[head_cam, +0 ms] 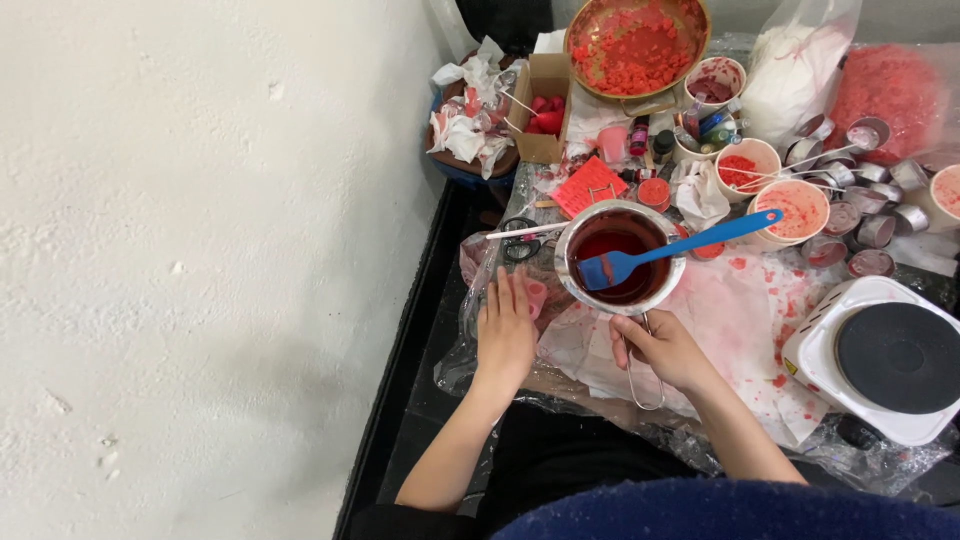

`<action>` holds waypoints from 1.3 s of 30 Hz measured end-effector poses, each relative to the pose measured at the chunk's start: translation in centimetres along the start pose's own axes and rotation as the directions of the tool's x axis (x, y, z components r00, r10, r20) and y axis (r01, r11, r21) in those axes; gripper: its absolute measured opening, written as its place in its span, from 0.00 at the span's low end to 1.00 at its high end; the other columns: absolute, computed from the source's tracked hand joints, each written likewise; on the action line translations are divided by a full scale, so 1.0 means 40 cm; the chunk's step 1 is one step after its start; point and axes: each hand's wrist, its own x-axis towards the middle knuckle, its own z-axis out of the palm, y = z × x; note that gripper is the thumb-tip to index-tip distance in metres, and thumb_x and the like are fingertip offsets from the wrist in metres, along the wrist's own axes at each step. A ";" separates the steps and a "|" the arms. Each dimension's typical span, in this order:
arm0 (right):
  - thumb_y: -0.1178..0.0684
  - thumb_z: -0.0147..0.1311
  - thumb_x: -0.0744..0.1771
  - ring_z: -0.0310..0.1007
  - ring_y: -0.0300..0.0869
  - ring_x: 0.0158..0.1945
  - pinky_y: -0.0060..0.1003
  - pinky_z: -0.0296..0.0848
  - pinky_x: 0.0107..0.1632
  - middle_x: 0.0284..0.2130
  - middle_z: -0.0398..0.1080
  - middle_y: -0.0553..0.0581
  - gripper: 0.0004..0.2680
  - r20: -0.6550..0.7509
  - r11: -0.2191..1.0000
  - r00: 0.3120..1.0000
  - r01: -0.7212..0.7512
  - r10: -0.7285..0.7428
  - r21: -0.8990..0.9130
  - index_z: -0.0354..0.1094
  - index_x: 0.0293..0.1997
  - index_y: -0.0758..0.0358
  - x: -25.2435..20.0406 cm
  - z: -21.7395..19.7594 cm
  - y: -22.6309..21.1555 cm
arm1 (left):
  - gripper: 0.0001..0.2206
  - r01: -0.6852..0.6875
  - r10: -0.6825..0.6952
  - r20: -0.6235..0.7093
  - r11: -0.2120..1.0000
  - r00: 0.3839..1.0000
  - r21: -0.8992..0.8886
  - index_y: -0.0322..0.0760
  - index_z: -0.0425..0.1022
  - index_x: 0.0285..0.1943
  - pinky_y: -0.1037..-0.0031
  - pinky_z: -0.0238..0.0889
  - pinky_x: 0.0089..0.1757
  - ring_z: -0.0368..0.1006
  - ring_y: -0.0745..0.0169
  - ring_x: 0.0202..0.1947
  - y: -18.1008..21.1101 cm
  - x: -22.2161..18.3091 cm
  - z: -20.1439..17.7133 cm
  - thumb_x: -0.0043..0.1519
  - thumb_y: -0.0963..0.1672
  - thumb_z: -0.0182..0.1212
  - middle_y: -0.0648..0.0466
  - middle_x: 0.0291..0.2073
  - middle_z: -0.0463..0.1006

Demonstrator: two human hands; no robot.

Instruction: The person is stirring a red liquid mixture in a small metal pot with a blue spatula and adding drops from a small bottle.

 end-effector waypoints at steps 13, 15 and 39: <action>0.49 0.46 0.71 0.67 0.34 0.21 0.29 0.58 0.25 0.19 0.73 0.54 0.11 0.020 0.998 1.000 0.010 -0.009 -0.060 0.70 0.35 0.64 0.003 -0.001 -0.025 | 0.51 0.046 -0.039 0.283 0.999 0.958 -0.017 0.25 0.42 0.80 0.39 0.39 0.62 0.31 0.24 0.73 0.079 0.023 -0.213 0.51 0.50 0.70 0.28 0.76 0.35; 0.49 0.46 0.70 0.60 0.37 0.15 0.33 0.59 0.21 0.18 0.73 0.56 0.12 0.003 0.997 0.998 -0.062 0.062 -0.055 0.70 0.34 0.66 -0.002 0.012 -0.050 | 0.40 -0.142 0.114 -0.194 0.980 0.974 -0.138 0.25 0.54 0.76 0.44 0.50 0.60 0.52 0.31 0.70 0.087 0.021 -0.225 0.58 0.50 0.68 0.26 0.71 0.54; 0.46 0.44 0.71 0.70 0.36 0.19 0.29 0.71 0.24 0.28 0.77 0.53 0.15 0.135 0.997 0.988 -0.074 0.070 0.022 0.74 0.56 0.65 0.077 0.107 -0.088 | 0.12 0.417 -0.007 0.426 -0.185 0.905 -0.890 0.38 0.59 0.58 0.80 0.60 0.23 0.65 0.76 0.22 0.210 -0.042 -0.049 0.73 0.48 0.50 0.57 0.27 0.70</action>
